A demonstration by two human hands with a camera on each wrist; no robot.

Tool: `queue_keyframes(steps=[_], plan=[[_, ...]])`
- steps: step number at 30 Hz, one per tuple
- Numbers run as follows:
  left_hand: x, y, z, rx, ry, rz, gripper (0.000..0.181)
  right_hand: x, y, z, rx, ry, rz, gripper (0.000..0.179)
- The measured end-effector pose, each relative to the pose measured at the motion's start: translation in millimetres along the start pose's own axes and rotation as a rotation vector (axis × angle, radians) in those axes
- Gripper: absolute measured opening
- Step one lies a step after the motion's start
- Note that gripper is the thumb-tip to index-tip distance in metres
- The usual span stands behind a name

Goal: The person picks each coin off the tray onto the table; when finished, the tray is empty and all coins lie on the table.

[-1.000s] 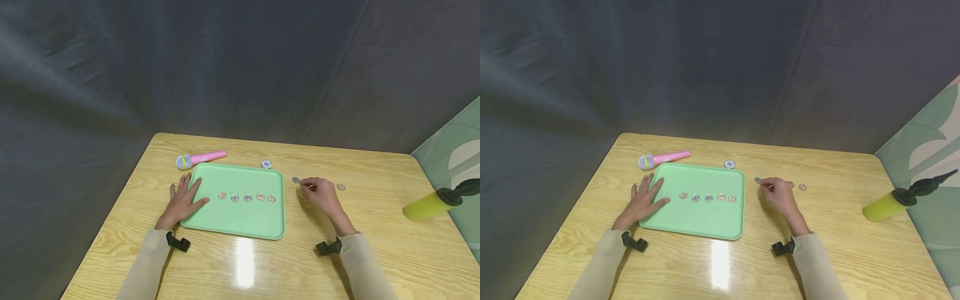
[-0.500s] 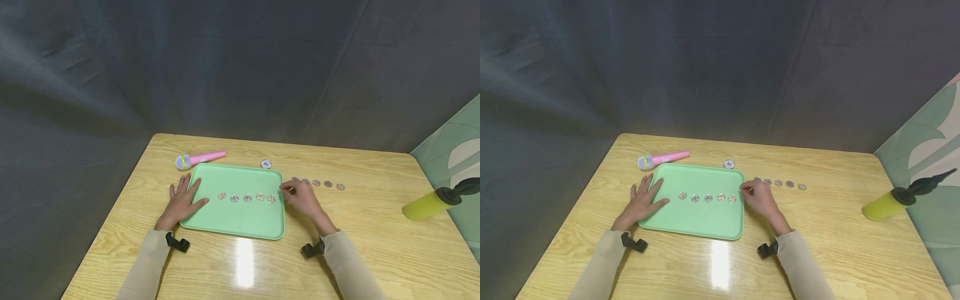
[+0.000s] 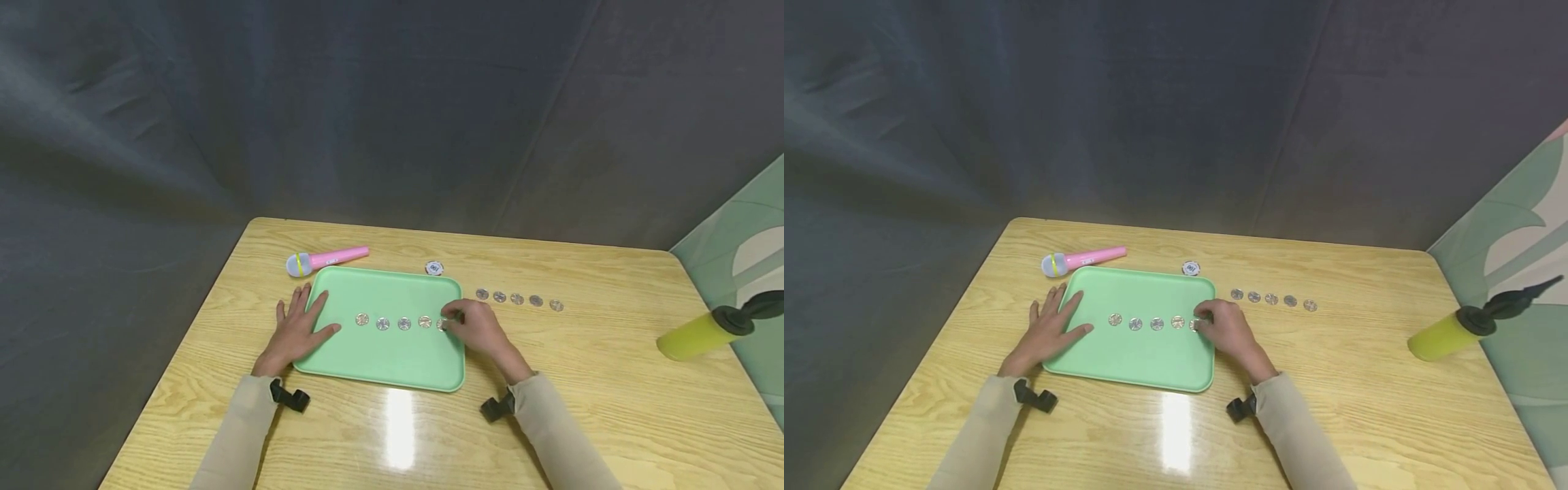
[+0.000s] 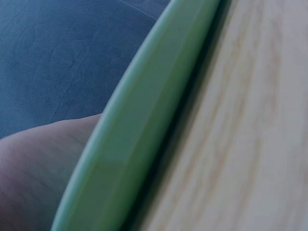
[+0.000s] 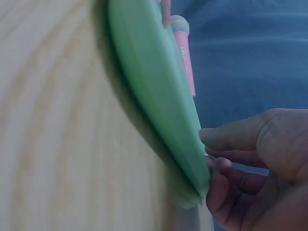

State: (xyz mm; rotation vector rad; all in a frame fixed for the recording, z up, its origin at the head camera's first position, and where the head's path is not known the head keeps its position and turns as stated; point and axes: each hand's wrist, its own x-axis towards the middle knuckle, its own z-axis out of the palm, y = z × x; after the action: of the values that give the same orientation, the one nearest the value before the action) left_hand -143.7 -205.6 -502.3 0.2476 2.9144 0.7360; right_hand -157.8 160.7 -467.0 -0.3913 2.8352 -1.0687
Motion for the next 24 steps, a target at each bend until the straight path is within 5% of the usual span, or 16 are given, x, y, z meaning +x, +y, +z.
queue_keyframes(steps=[24], plan=[[-0.7, 2.1, -2.5, -0.013, -0.007, -0.001, 0.082, -0.1, -4.2, 11.8, -0.107, -0.016, 0.023, 0.025]])
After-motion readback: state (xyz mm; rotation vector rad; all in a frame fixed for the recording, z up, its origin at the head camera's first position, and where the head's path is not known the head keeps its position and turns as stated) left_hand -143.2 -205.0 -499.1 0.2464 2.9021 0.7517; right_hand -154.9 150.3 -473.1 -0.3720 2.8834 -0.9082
